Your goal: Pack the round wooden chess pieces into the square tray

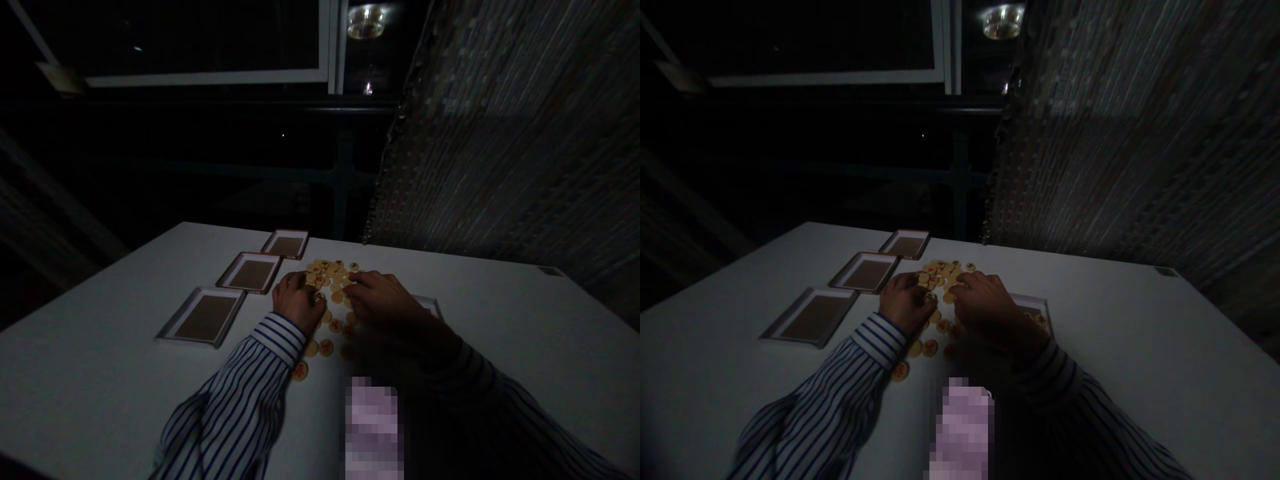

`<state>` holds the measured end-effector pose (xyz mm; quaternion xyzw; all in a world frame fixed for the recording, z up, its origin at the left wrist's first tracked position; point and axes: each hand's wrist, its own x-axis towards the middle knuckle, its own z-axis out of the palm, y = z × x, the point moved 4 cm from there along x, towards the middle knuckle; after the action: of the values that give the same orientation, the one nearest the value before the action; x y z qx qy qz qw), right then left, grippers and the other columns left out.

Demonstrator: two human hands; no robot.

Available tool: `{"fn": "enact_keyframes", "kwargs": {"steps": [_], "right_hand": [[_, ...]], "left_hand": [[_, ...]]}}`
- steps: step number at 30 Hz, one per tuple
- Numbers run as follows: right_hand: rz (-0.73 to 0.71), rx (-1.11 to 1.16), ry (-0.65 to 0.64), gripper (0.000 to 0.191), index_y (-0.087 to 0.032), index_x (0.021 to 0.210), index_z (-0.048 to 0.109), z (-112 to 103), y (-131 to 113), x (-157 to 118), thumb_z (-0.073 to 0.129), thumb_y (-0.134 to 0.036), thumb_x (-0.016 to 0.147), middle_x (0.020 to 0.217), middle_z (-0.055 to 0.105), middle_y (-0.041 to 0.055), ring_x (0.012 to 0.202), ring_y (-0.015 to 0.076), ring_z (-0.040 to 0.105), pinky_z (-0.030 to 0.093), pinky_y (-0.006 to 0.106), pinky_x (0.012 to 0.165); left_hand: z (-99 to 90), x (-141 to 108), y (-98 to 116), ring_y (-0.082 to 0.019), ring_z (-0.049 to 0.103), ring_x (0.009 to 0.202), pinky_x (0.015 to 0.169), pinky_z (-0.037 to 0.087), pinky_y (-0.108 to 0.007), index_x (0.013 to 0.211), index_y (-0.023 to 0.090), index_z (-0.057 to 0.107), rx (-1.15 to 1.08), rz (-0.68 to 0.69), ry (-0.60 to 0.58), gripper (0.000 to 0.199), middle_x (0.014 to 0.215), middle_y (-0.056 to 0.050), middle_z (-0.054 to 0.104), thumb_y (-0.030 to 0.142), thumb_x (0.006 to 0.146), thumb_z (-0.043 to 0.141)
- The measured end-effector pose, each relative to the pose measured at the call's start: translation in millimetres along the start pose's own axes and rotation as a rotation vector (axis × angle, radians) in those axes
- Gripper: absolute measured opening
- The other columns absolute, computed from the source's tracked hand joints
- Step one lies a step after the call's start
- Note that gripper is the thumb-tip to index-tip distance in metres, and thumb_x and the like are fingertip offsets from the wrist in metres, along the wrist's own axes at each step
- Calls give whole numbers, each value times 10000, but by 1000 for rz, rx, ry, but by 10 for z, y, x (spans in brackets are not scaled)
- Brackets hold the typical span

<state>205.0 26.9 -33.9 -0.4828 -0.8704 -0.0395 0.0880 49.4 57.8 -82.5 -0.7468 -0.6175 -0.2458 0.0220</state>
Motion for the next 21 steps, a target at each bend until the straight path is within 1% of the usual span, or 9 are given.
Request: {"fn": "enact_keyframes", "kwargs": {"steps": [4, 9, 14, 21], "right_hand": [[9, -11, 1, 291, -219, 1064, 589, -5, 31, -7, 426, -222, 822, 1169, 541, 91, 1041, 231, 477, 351, 396, 838], [19, -13, 7, 292, -215, 1071, 588, -32, 72, -11, 437, -232, 822, 1188, 532, 89, 1052, 230, 471, 347, 390, 848], [16, -24, 37, 282, -205, 1057, 592, -103, 71, -23, 422, -241, 834, 1159, 549, 97, 1024, 229, 488, 359, 393, 837], [23, -14, 59, 287, -177, 1060, 589, -195, 56, -65, 428, -217, 825, 1147, 552, 105, 1026, 231, 487, 363, 397, 845]], "left_hand": [[-27, 12, 11, -295, 411, 1120, 908, 361, -453, 821, 222, 689, -35, 54, 36, 268, 1155, -71, 550, 399, 677, 548], [-79, 8, 41, -283, 424, 1113, 915, 355, -447, 849, 212, 675, -50, 109, 117, 271, 1151, -72, 554, 388, 678, 561], [-145, -13, 85, -265, 433, 1110, 935, 338, -427, 867, 205, 664, -99, 162, 183, 275, 1135, -68, 567, 390, 690, 563], [-223, -50, 142, -256, 442, 1096, 936, 326, -421, 875, 211, 655, -150, 232, 239, 249, 1111, -64, 583, 367, 698, 575]]}}
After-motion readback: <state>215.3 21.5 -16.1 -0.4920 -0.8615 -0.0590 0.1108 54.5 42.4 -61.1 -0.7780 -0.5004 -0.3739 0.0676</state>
